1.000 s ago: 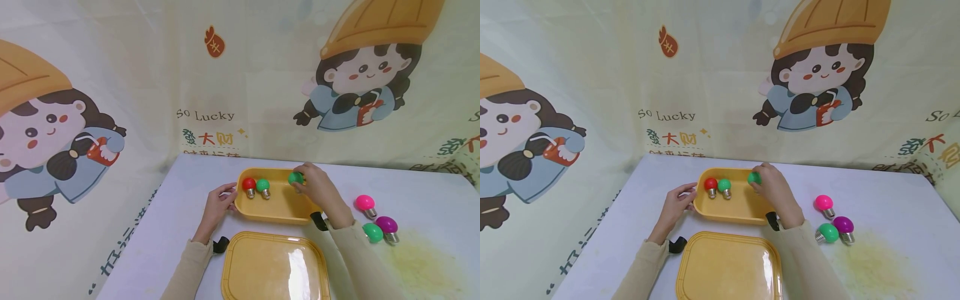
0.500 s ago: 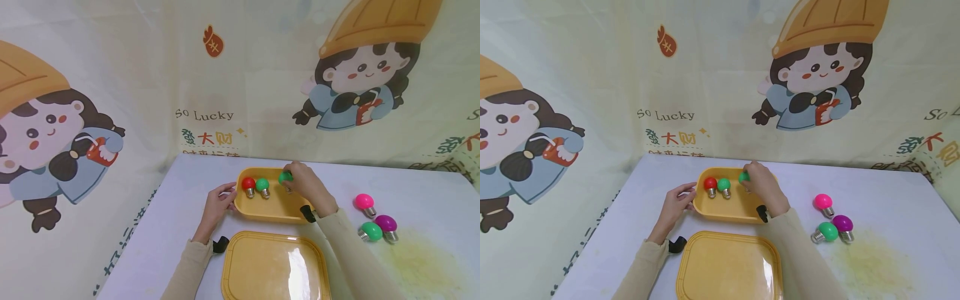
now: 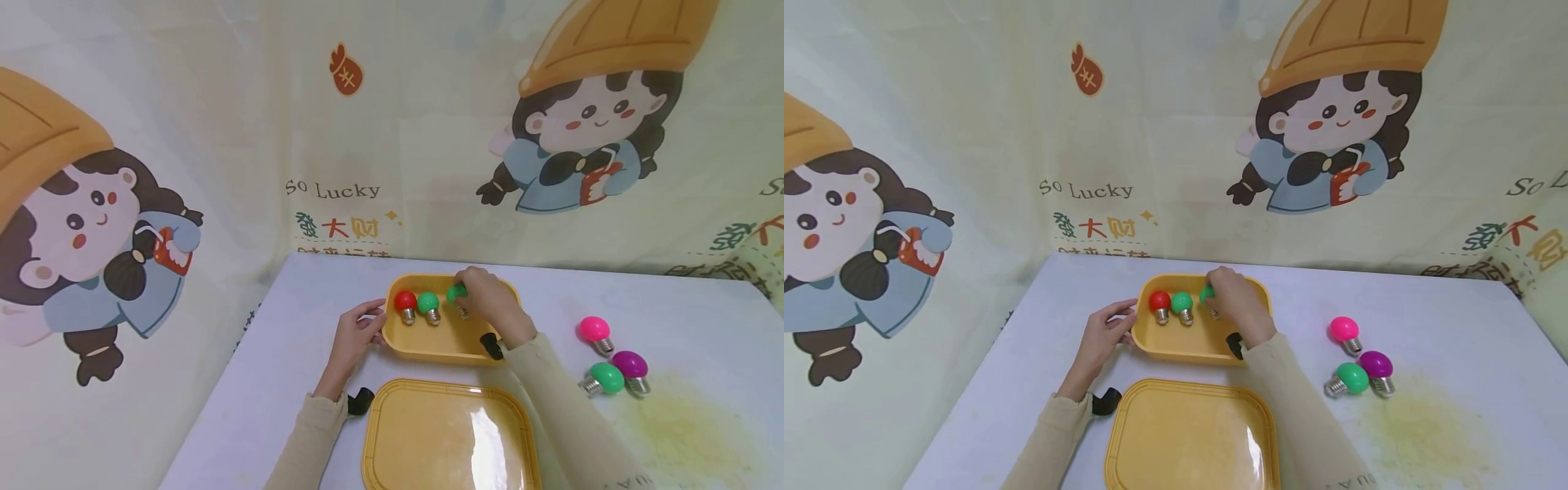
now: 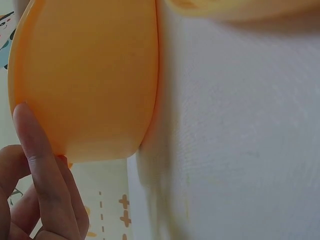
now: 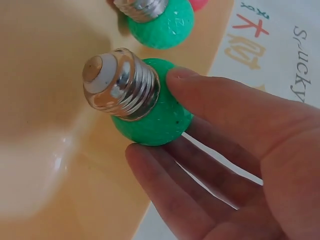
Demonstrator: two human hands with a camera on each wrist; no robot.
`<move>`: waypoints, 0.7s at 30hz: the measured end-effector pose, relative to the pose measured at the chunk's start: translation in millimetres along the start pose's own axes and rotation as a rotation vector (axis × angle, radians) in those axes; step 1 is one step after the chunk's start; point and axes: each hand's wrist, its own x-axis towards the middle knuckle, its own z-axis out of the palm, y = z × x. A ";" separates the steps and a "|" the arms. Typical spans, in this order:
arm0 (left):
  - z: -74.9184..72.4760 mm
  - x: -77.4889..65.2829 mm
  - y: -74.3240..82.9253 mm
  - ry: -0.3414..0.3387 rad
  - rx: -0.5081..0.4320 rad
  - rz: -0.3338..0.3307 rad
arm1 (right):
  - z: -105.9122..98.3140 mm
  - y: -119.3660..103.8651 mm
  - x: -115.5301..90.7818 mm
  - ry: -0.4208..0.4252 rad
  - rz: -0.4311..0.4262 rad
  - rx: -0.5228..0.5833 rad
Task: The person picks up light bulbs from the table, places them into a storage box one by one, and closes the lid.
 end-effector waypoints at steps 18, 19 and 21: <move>-1.1 -1.1 -0.3 -0.006 -0.004 0.002 | 11.5 -5.9 9.3 -0.034 -0.009 -0.017; -1.1 -0.9 -0.7 -0.005 -0.003 0.001 | 12.3 -5.4 9.9 -0.036 -0.005 -0.015; -1.4 -0.5 -0.9 -0.008 -0.005 0.002 | 13.8 -4.4 10.8 -0.041 0.001 -0.009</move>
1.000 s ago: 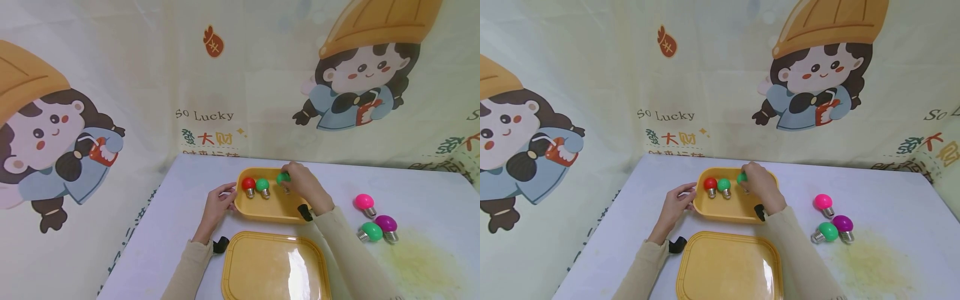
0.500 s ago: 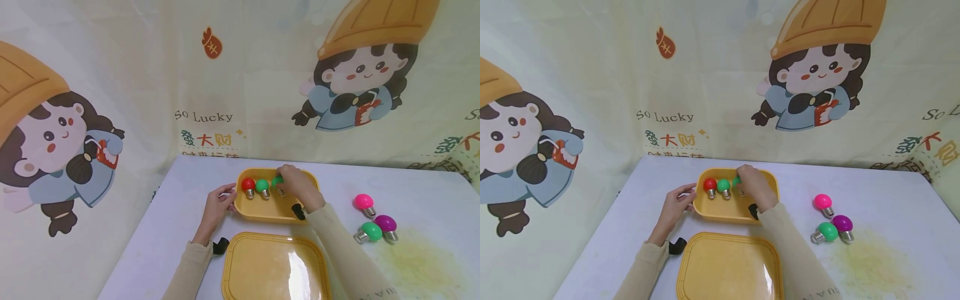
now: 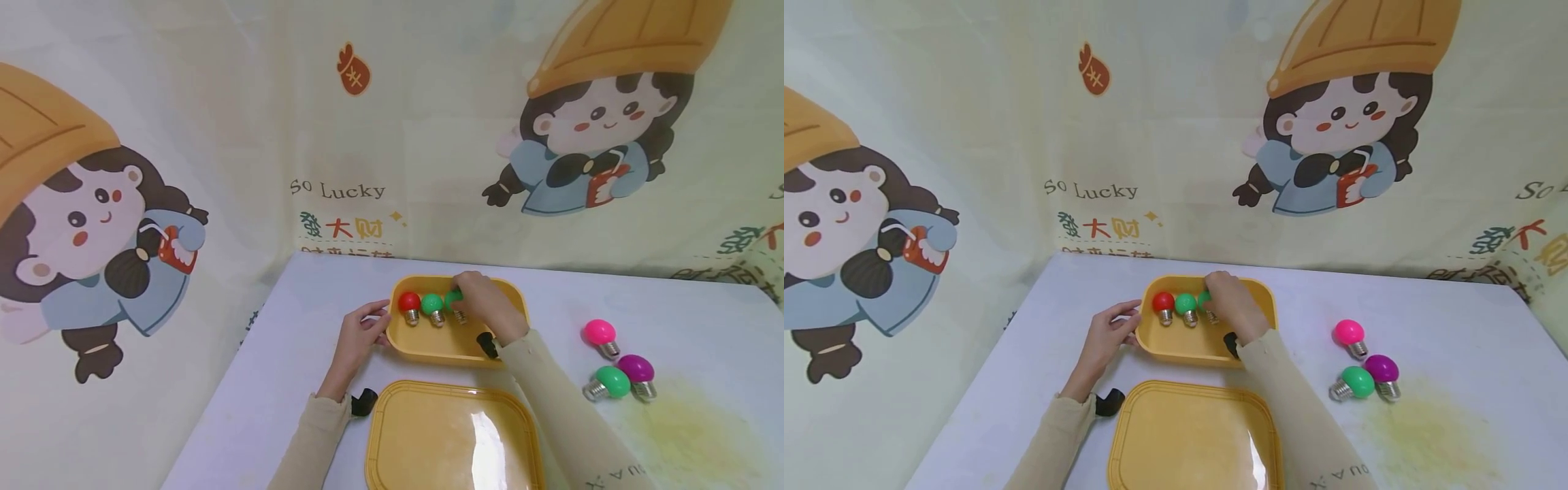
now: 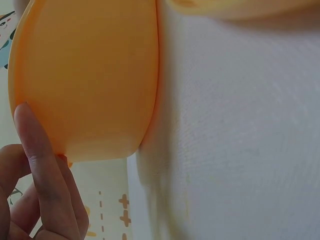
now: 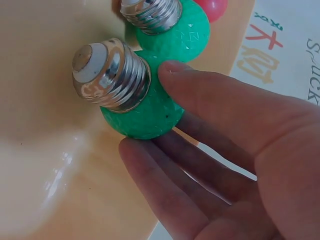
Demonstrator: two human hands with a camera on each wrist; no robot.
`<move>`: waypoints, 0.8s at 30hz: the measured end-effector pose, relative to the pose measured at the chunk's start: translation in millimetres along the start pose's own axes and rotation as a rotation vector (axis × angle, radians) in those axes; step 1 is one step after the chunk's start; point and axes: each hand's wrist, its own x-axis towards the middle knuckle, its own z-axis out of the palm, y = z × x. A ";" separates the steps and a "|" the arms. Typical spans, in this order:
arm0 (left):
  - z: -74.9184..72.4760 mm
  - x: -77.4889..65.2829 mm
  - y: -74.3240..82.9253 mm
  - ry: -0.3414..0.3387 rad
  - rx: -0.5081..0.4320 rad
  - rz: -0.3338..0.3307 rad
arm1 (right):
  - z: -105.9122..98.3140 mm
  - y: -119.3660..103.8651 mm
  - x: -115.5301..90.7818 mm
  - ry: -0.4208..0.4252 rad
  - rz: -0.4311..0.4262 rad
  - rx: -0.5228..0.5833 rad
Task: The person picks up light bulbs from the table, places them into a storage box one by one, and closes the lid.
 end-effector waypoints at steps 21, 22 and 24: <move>0.5 -0.8 0.7 0.015 0.018 -0.015 | -8.3 3.8 -6.2 -0.010 -0.045 -0.022; 0.6 -0.6 0.5 0.014 0.017 -0.016 | -9.3 4.1 -7.8 -0.006 -0.048 -0.027; 1.1 -0.6 0.4 0.012 0.015 -0.017 | -11.3 5.1 -11.2 0.005 -0.051 -0.030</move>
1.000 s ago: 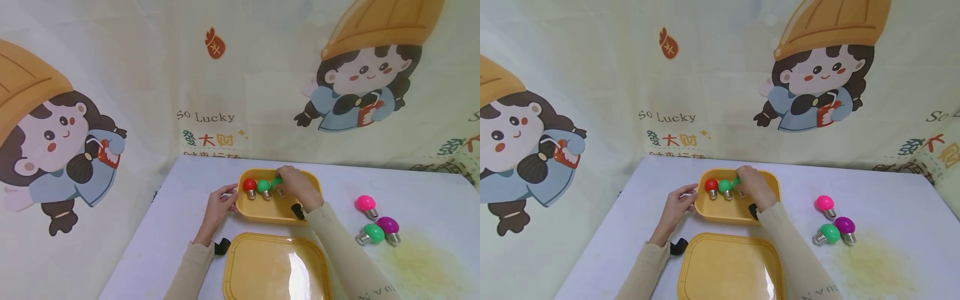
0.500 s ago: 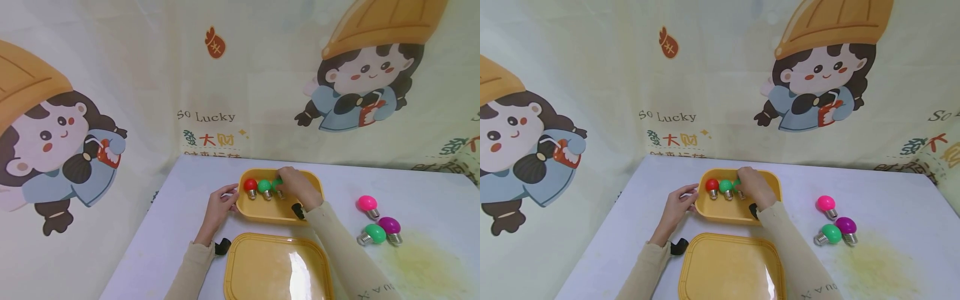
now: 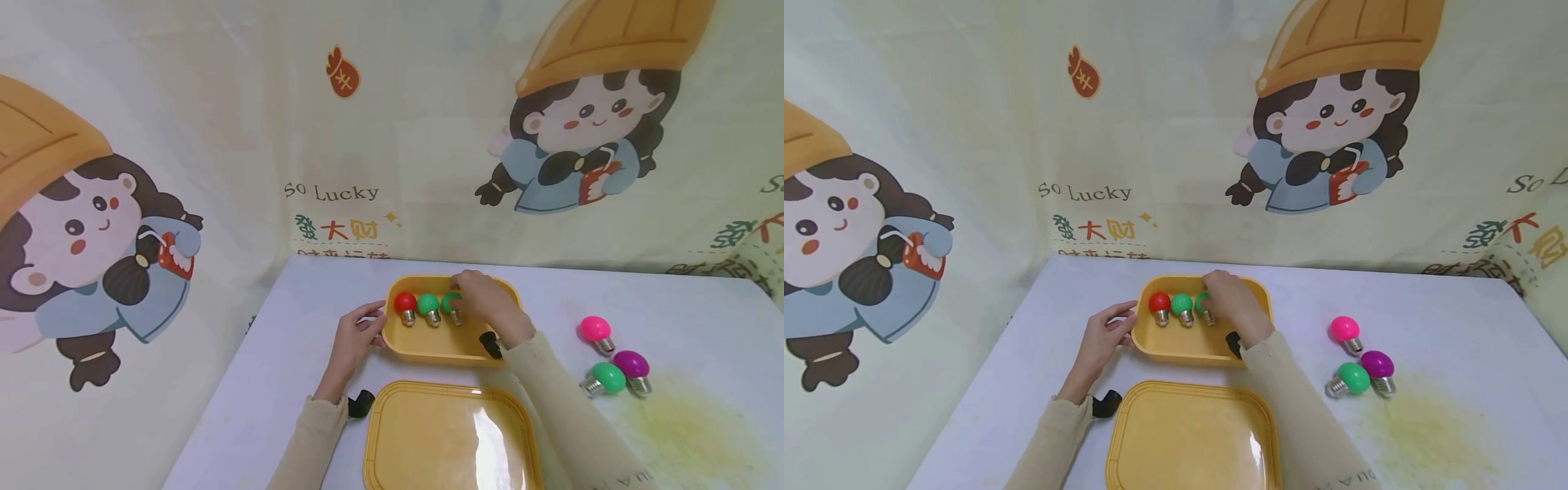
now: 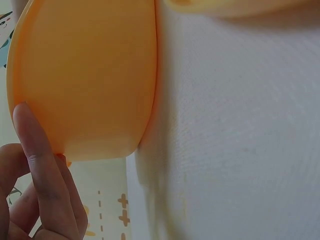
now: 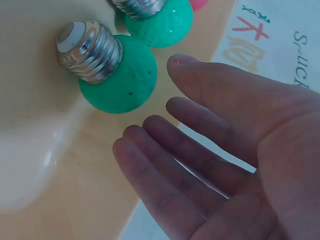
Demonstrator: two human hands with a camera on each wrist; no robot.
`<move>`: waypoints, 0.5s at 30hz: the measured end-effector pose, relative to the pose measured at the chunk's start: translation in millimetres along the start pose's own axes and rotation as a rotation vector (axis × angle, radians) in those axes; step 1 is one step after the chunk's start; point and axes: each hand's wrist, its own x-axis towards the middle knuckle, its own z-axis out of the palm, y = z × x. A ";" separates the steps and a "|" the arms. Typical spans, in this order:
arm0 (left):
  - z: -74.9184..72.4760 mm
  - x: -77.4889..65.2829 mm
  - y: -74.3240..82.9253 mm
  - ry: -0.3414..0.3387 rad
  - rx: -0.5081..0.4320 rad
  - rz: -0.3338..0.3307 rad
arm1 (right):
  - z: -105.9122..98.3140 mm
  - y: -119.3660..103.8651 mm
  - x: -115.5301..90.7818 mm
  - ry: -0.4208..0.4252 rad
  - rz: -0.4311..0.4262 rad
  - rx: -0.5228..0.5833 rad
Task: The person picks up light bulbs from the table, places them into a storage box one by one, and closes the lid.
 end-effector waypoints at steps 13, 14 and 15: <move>0.8 -0.6 2.3 0.003 0.000 -0.012 | -14.3 2.1 -29.1 0.059 -0.023 -0.045; 0.7 -0.6 2.4 0.004 0.001 -0.011 | -15.3 2.8 -31.3 0.064 -0.025 -0.051; 0.6 -0.6 2.5 0.005 0.002 -0.010 | -16.3 3.4 -33.5 0.071 -0.030 -0.057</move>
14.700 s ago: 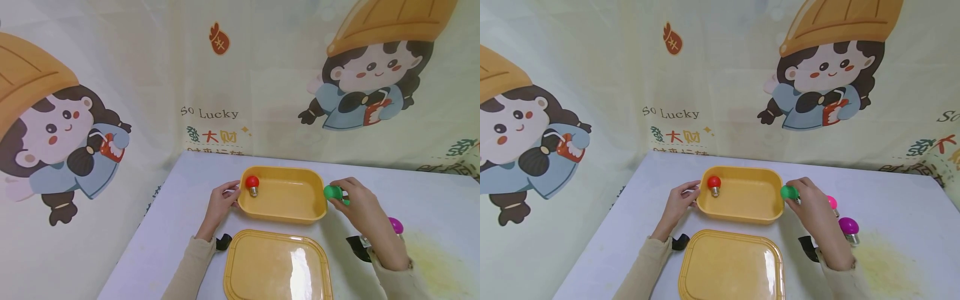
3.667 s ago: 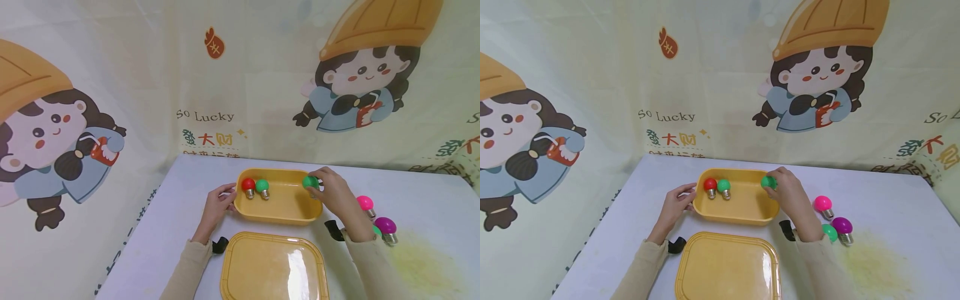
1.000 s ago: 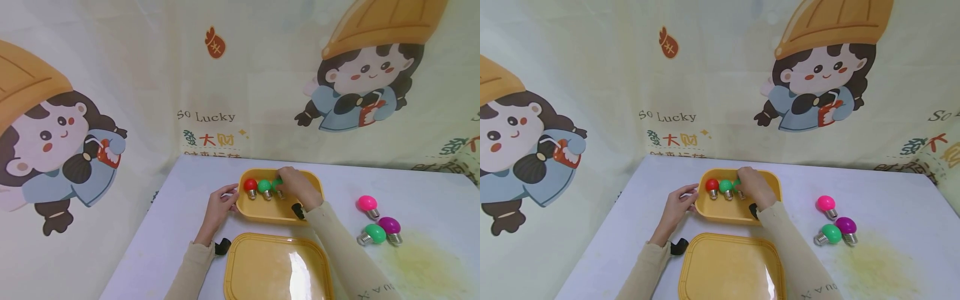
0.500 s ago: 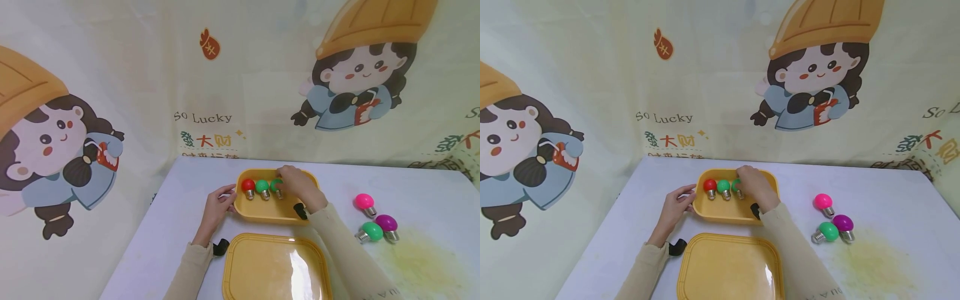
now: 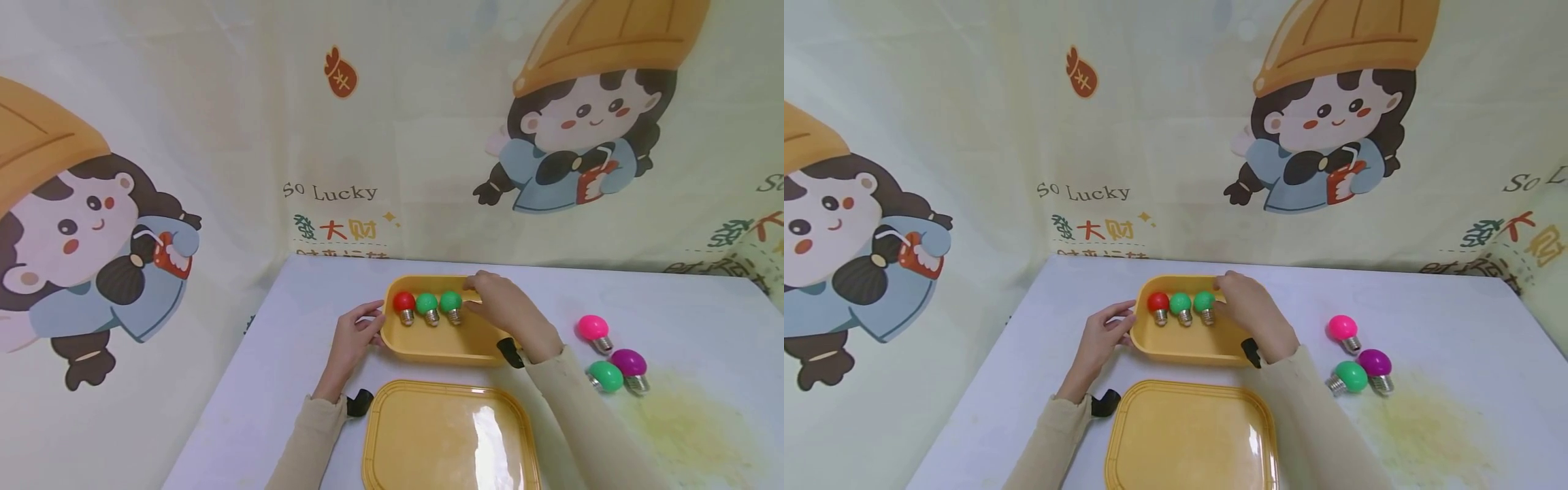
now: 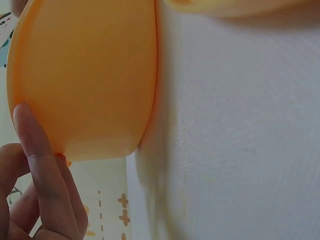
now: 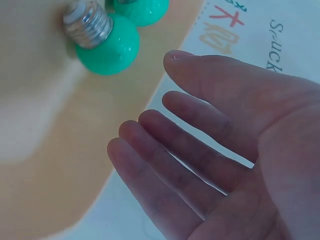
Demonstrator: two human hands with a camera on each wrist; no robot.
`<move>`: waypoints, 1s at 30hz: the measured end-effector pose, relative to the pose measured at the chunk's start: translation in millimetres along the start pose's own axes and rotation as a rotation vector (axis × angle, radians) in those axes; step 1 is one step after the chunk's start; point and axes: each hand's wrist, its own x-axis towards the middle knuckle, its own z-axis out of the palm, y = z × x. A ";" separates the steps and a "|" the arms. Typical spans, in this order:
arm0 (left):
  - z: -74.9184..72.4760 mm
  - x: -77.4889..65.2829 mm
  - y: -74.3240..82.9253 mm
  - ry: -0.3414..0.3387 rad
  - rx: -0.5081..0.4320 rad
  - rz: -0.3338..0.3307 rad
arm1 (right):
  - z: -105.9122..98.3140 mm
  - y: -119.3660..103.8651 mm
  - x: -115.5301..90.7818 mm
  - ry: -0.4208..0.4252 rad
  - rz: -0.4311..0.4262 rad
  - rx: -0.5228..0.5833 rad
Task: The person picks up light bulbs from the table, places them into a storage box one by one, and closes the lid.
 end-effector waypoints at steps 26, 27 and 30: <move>-1.3 -1.2 -0.3 -0.008 -0.028 0.029 | -15.7 36.9 -40.5 0.086 0.047 0.041; -1.1 -1.2 -0.4 -0.008 -0.027 0.030 | -16.5 39.3 -41.9 0.089 0.051 0.037; -0.5 -1.3 -0.9 -0.009 -0.021 0.035 | -18.2 47.2 -46.4 0.096 0.066 0.022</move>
